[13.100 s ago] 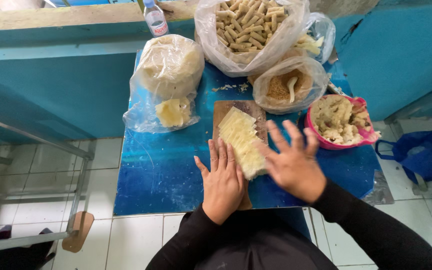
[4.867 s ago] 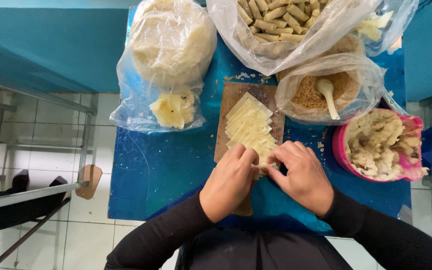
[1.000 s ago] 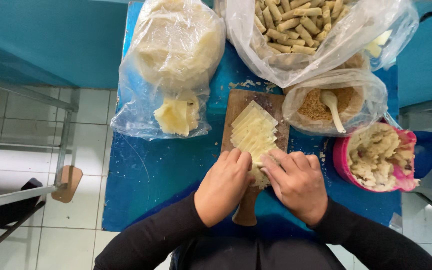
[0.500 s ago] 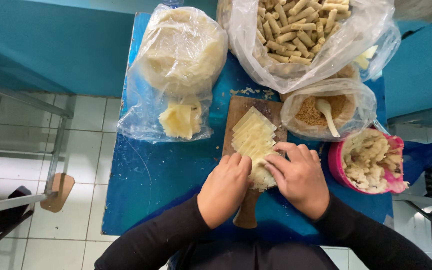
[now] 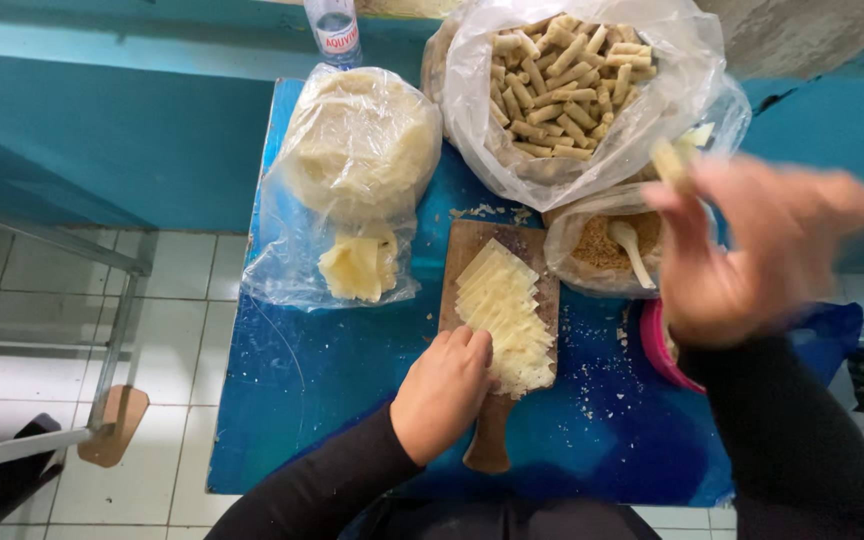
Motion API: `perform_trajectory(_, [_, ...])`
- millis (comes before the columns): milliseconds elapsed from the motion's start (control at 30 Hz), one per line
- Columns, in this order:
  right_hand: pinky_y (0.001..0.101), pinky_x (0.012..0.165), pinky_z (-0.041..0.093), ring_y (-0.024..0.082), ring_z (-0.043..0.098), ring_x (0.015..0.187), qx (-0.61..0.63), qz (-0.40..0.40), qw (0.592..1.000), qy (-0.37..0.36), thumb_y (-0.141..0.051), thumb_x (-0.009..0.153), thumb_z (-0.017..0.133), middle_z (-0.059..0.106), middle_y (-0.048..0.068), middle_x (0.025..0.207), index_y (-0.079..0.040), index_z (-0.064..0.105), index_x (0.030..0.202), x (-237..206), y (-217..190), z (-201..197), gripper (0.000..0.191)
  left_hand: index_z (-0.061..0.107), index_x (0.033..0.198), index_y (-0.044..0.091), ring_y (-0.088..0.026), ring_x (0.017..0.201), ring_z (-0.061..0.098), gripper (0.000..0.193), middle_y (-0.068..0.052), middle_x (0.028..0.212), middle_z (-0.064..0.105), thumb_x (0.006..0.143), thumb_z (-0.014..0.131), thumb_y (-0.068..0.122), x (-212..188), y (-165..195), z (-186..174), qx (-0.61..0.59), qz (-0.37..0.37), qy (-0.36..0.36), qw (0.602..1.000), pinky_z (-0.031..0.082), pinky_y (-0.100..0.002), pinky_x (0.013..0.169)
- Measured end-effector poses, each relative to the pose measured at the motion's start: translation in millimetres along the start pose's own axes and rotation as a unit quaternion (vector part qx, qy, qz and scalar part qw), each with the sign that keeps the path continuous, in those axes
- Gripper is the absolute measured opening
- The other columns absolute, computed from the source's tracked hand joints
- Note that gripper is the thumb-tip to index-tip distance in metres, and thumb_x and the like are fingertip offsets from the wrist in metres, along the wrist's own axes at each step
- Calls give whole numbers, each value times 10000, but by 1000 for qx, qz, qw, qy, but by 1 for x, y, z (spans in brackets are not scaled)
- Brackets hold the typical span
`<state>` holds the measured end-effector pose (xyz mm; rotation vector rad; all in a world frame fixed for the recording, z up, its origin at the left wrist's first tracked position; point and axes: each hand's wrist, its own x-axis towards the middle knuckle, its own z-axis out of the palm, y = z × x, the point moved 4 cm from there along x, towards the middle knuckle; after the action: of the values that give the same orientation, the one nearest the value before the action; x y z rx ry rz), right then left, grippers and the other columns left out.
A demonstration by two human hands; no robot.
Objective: The person flattens pieces of dough on a wooden board, sprinkles brown sugar from a bag using a spoon onto the flattened dough, and folds the dough over the filling. Folded dough pieces accumulate on the board while scraps collect in a pink bowl.
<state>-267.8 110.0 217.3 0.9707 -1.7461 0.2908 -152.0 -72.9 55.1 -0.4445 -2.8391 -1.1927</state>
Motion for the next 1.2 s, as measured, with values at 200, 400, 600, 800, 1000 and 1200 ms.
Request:
perform_trajectory(200, [383, 929, 367, 199, 603, 997, -53, 119, 954, -270, -400, 1030, 794, 727, 48, 1214, -124, 690, 1291, -21, 16, 9, 394, 546, 977, 6, -384, 933, 583, 310, -179, 956, 595, 800, 767, 132, -1, 1, 1, 26, -7, -5, 1000, 488, -458, 804])
perform_trajectory(400, [415, 748, 412, 239, 635, 837, -26, 139, 853, -503, -497, 772, 797, 707, 24, 898, -157, 717, 1139, -75, 22, 3, 506, 564, 969, -1, -385, 921, 589, 237, -190, 962, 598, 833, 719, 117, -4, 2, 4, 55, -8, -35, 998, 501, -455, 795])
perform_trajectory(600, [448, 758, 472, 304, 639, 881, 78, 146, 867, -470, -179, 786, 747, 696, 67, 868, -142, 744, 1153, -113, 46, 19, 369, 561, 952, 14, -387, 910, 602, 203, -180, 923, 612, 856, 704, 123, -3, 4, 6, 62, -26, -27, 997, 505, -474, 774])
perform_trajectory(800, [419, 841, 513, 337, 655, 936, 166, 225, 877, -391, -111, 871, 705, 737, 111, 978, -89, 764, 1099, -110, 70, 40, 237, 549, 934, 9, -392, 888, 597, 247, -186, 906, 604, 861, 719, 173, 1, 5, 8, 86, -30, -25, 996, 509, -467, 745])
perform_trajectory(1000, [307, 739, 545, 187, 719, 827, 163, 394, 854, -297, -193, 1063, 683, 750, 143, 995, -35, 754, 1142, -117, 74, 23, 191, 546, 926, 8, -370, 863, 603, 250, -178, 879, 602, 876, 709, 190, 3, 1, 11, 102, -39, -47, 993, 510, -450, 735])
perform_trajectory(1200, [259, 679, 516, 85, 691, 756, 234, 502, 770, -317, -187, 1051, 639, 776, 66, 890, 3, 753, 1081, -147, 81, 40, 224, 558, 930, 17, -357, 863, 608, 188, -163, 873, 609, 881, 686, 145, 4, 3, 11, 75, -24, -44, 996, 505, -447, 746])
